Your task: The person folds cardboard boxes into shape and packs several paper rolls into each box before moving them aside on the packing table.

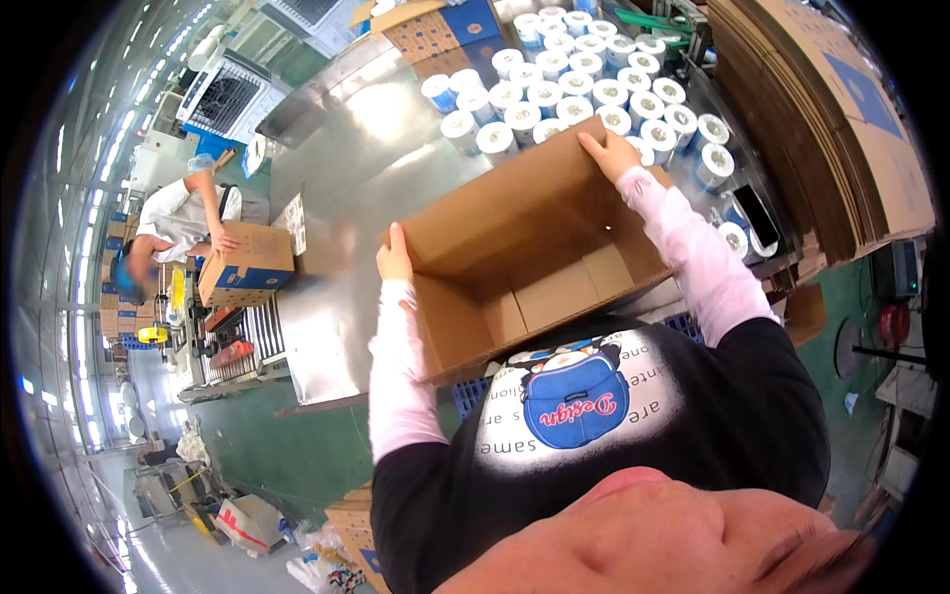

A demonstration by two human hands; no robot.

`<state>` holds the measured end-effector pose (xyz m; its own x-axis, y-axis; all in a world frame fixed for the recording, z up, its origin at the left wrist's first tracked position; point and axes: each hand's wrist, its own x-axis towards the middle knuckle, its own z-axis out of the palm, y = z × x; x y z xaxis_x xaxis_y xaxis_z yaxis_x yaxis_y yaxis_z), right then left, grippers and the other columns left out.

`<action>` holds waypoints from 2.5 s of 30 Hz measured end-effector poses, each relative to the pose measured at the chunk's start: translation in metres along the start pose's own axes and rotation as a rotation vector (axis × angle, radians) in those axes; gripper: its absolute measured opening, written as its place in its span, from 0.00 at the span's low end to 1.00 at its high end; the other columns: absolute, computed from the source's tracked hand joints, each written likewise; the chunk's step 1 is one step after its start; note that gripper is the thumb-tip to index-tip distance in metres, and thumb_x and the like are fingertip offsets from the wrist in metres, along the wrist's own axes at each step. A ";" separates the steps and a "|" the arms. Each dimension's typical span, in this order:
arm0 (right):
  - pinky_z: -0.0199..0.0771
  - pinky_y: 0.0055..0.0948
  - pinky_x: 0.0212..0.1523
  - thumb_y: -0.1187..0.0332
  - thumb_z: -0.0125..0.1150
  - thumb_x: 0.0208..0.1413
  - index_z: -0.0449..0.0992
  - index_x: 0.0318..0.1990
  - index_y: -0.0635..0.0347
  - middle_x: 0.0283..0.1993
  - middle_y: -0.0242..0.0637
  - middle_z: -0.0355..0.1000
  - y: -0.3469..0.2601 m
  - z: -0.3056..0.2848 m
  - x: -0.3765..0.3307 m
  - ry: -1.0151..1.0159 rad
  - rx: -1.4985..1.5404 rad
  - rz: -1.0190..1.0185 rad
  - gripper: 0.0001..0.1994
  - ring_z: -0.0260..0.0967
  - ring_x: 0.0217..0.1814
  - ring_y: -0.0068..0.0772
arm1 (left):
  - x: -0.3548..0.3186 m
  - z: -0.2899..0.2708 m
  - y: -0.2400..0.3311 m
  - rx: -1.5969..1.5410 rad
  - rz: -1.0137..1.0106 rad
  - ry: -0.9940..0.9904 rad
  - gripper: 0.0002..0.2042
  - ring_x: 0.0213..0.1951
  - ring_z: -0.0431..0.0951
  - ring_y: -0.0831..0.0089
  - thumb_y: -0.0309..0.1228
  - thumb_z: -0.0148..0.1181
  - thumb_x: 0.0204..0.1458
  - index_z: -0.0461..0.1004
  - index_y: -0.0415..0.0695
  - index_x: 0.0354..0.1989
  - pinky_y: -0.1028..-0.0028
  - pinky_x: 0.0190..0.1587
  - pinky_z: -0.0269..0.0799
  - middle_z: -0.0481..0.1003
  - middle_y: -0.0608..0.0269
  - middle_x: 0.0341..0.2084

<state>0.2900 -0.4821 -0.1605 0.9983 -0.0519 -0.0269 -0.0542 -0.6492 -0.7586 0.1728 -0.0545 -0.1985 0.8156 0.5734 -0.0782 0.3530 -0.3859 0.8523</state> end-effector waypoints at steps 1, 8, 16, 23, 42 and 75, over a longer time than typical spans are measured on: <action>0.70 0.41 0.51 0.42 0.57 0.55 0.73 0.51 0.65 0.47 0.55 0.76 0.019 0.007 0.022 -0.130 -0.028 0.079 0.32 0.72 0.52 0.54 | 0.010 0.008 0.001 -0.280 -0.230 -0.202 0.40 0.38 0.75 0.65 0.65 0.51 0.53 0.75 0.29 0.40 0.68 0.43 0.71 0.76 0.47 0.36; 0.59 0.50 0.59 0.54 0.67 0.47 0.71 0.55 0.54 0.53 0.45 0.67 0.025 0.040 -0.036 0.032 -0.503 -0.939 0.28 0.62 0.59 0.47 | 0.073 0.061 -0.015 0.984 -0.324 -0.676 0.40 0.65 0.63 0.54 0.64 0.43 0.56 0.68 0.37 0.61 0.59 0.65 0.56 0.66 0.47 0.62; 0.74 0.37 0.43 0.69 0.55 0.53 0.77 0.37 0.55 0.38 0.41 0.76 0.007 0.044 -0.025 -0.472 -0.533 -0.705 0.07 0.76 0.42 0.40 | 0.063 0.195 -0.026 1.183 0.515 -0.946 0.23 0.59 0.67 0.53 0.42 0.60 0.52 0.72 0.52 0.58 0.60 0.62 0.64 0.70 0.52 0.57; 0.67 0.42 0.57 0.68 0.58 0.52 0.76 0.50 0.57 0.49 0.45 0.73 0.107 -0.007 0.067 0.123 0.074 -0.352 0.16 0.69 0.53 0.49 | 0.058 0.411 0.093 0.829 0.598 -0.600 0.36 0.66 0.55 0.46 0.55 0.63 0.47 0.62 0.58 0.66 0.57 0.65 0.57 0.57 0.43 0.64; 0.51 0.49 0.67 0.52 0.61 0.48 0.77 0.52 0.43 0.60 0.47 0.67 0.257 0.009 0.136 -0.388 -0.624 -0.034 0.22 0.60 0.67 0.48 | 0.098 0.328 0.145 -0.064 -0.131 -0.716 0.26 0.49 0.77 0.67 0.35 0.66 0.46 0.70 0.41 0.55 0.72 0.51 0.72 0.76 0.56 0.48; 0.65 0.44 0.61 0.67 0.61 0.50 0.73 0.53 0.57 0.56 0.46 0.69 0.094 -0.060 0.065 0.016 -0.130 -0.536 0.21 0.64 0.61 0.50 | -0.050 0.254 0.184 0.047 0.152 -1.429 0.14 0.36 0.80 0.73 0.30 0.55 0.58 0.73 0.42 0.52 0.73 0.42 0.75 0.81 0.60 0.33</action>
<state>0.3484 -0.5918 -0.1950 0.8865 0.3005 0.3518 0.4582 -0.6764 -0.5767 0.3131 -0.3379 -0.1693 0.5886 -0.6673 -0.4565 0.2141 -0.4158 0.8839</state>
